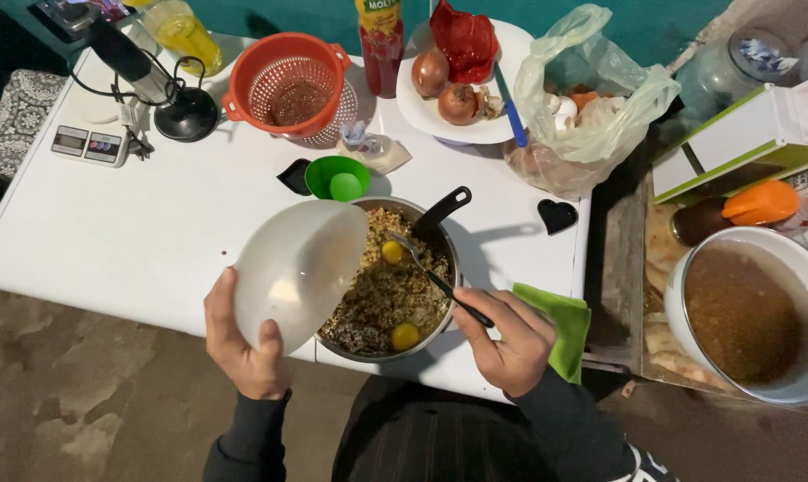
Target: Crack eggs into a bowl and mix them into a larger pot containing food ingredients using a spoon.
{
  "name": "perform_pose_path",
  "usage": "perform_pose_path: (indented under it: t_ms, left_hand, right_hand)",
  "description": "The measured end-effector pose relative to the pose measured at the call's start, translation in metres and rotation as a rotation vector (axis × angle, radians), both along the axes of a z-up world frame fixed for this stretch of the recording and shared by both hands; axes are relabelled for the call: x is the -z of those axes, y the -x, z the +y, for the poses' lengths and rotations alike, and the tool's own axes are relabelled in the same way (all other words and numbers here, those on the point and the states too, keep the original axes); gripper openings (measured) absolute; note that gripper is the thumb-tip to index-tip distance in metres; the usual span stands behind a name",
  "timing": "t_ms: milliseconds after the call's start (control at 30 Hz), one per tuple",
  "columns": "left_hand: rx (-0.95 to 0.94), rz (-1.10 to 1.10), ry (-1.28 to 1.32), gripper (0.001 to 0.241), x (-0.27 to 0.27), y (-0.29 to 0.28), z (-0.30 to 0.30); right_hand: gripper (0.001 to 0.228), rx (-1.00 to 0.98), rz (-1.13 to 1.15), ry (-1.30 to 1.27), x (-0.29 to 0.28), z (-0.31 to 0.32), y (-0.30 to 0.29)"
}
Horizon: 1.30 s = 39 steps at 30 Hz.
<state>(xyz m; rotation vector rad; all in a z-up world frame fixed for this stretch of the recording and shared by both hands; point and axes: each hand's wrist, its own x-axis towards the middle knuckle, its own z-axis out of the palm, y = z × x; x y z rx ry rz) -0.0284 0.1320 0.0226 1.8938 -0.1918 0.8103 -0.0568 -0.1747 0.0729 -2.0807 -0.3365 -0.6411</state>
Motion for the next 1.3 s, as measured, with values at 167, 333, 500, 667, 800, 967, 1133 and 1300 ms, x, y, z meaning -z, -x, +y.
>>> perform_pose_path:
  t_ms: [167, 333, 500, 667, 800, 967, 1133, 1300]
  left_hand:
    - [-0.173, 0.223, 0.469, 0.072, -0.002, 0.004, 0.017]
    - [-0.201, 0.488, 0.946, 0.074, 0.015, 0.003, 0.031]
    - [-0.158, 0.548, 0.984, 0.075, 0.027, 0.010, 0.032]
    - [-0.076, 0.669, 1.020, 0.078, 0.016, 0.010, 0.006]
    - [0.030, 0.842, 1.105, 0.078, -0.006, 0.008, -0.025]
    - [0.224, 0.953, 1.073, 0.078, -0.015, 0.001, -0.048]
    - [0.352, 1.074, 1.080, 0.077, -0.022, -0.003, -0.072]
    - [0.500, 1.124, 1.007, 0.080, -0.024, -0.011, -0.090]
  right_hand:
    - [0.020, -0.060, -0.209, 0.009, 0.000, 0.000, -0.004]
    - [0.022, 0.002, 0.268, -0.034, 0.010, 0.005, -0.023]
    - [0.022, 0.008, 0.228, -0.044, -0.019, 0.007, -0.018]
    - [0.027, -0.118, 0.269, -0.386, -0.025, 0.011, -0.019]
    - [0.032, -0.316, 0.630, -0.480, -0.040, 0.008, -0.040]
    - [0.038, -0.267, 0.600, -0.166, -0.077, -0.009, -0.044]
    - [0.049, -0.088, 0.543, -0.071, -0.037, -0.063, -0.029]
    - [0.055, -0.302, 0.998, -0.467, 0.012, -0.091, -0.013]
